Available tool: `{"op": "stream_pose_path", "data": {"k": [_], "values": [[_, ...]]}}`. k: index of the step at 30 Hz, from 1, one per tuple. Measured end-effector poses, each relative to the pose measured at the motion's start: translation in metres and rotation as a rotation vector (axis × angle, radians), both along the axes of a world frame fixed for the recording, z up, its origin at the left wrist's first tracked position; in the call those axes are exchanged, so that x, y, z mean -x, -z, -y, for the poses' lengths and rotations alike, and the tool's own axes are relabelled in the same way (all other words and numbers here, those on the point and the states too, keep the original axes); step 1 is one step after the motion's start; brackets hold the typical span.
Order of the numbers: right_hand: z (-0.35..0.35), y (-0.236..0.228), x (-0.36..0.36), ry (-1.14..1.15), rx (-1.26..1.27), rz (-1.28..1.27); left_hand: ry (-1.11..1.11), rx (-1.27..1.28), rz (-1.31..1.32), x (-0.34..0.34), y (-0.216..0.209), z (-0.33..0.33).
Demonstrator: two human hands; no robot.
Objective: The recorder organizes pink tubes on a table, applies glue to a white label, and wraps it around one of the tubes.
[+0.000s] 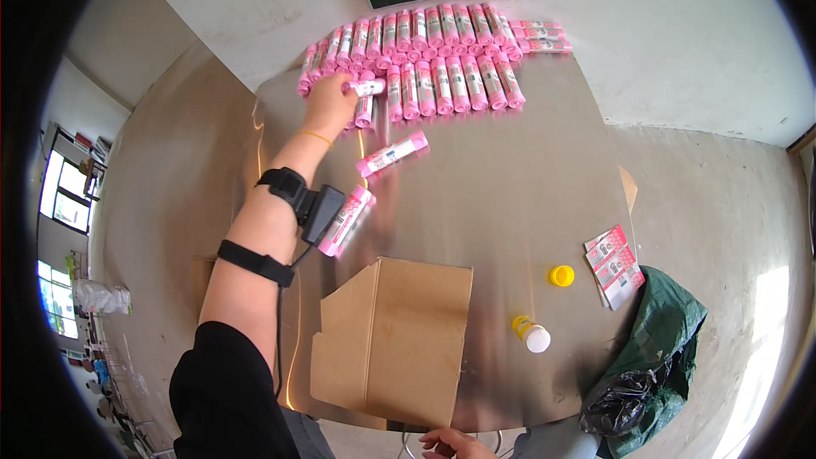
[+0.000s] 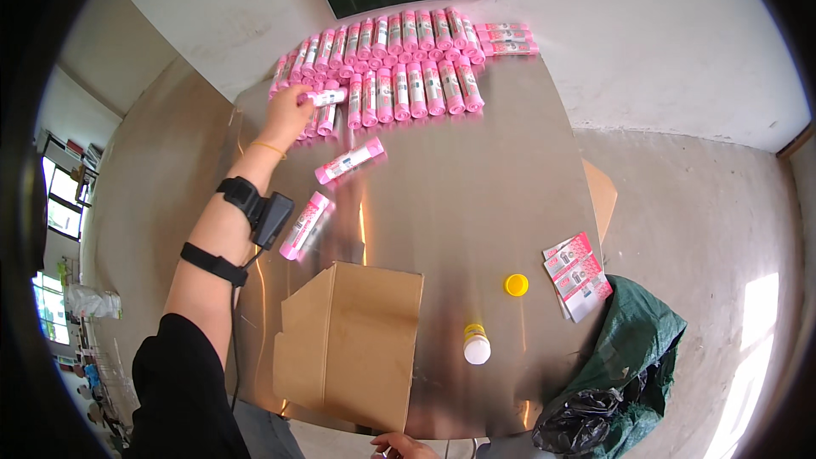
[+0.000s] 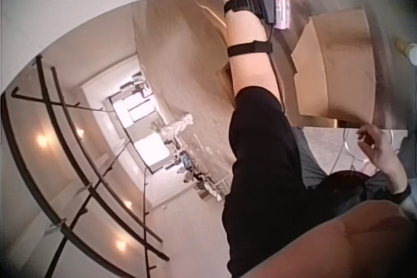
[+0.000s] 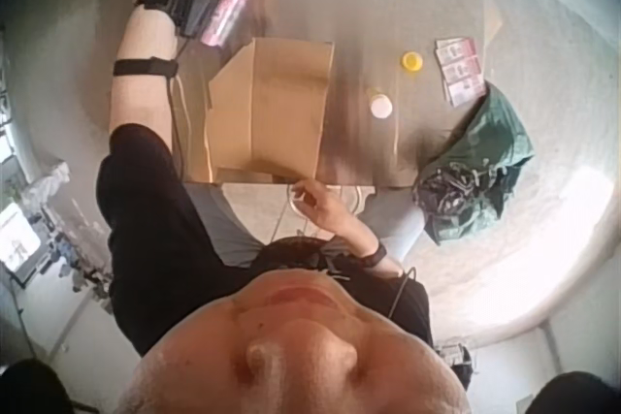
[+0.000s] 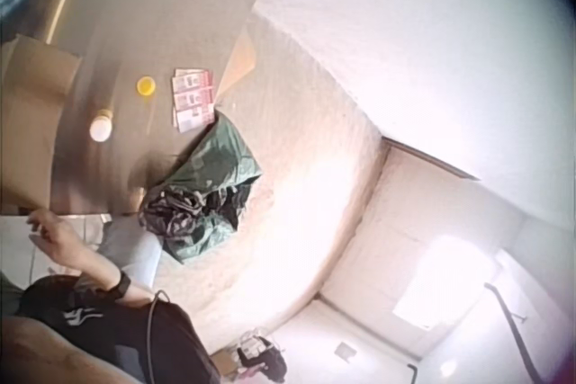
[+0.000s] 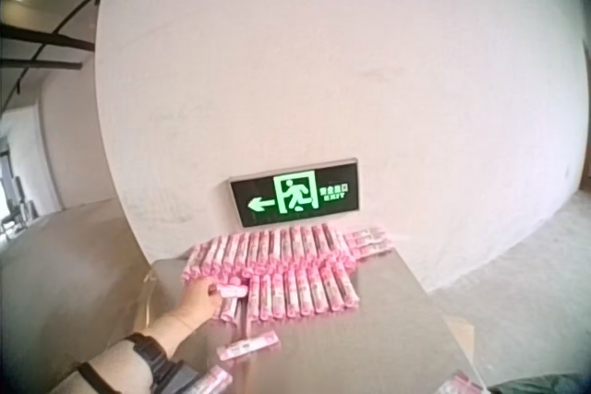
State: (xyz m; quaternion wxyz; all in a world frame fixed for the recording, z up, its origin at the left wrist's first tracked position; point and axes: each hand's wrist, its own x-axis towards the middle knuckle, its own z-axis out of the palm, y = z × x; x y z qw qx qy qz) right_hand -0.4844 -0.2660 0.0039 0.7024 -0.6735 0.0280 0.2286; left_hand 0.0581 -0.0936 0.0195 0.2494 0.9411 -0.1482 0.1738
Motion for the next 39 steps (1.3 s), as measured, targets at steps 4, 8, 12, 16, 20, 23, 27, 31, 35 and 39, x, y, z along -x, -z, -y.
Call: {"op": "stream_pose_path", "data": {"k": [4, 8, 12, 16, 20, 23, 27, 31, 35, 39], "values": [[-0.001, -0.001, 0.000, 0.021, 0.022, -0.016, -0.084, 0.203, -0.323, 0.015, -0.037, 0.011], [-0.002, 0.000, 0.000, 0.004, 0.014, -0.019, -0.109, 0.165, -0.321, -0.011, -0.032, 0.003], [-0.002, 0.004, -0.001, 0.003, -0.003, -0.054, -0.119, 0.323, -0.133, -0.034, 0.004, 0.014], [-0.002, 0.002, -0.003, 0.033, 0.024, -0.057, -0.035, 0.003, -0.028, -0.016, 0.031, 0.025], [-0.002, 0.001, -0.003, 0.062, 0.034, -0.036, 0.174, -0.291, -0.011, -0.005, 0.054, 0.024], [-0.003, 0.000, -0.004, 0.060, 0.026, -0.026, 0.192, -0.292, 0.038, -0.006, 0.061, 0.016], [-0.004, 0.003, -0.002, 0.062, 0.007, -0.051, 0.278, -0.397, -0.070, -0.008, 0.052, 0.008], [-0.004, 0.003, -0.002, 0.034, 0.012, -0.048, 0.275, -0.254, -0.024, -0.005, 0.049, 0.002], [-0.004, 0.002, -0.003, 0.030, 0.028, -0.051, 0.218, -0.407, 0.039, 0.018, 0.057, 0.009], [-0.005, 0.003, -0.003, 0.016, 0.031, -0.028, 0.217, -0.398, -0.019, 0.028, 0.062, 0.009]]}}
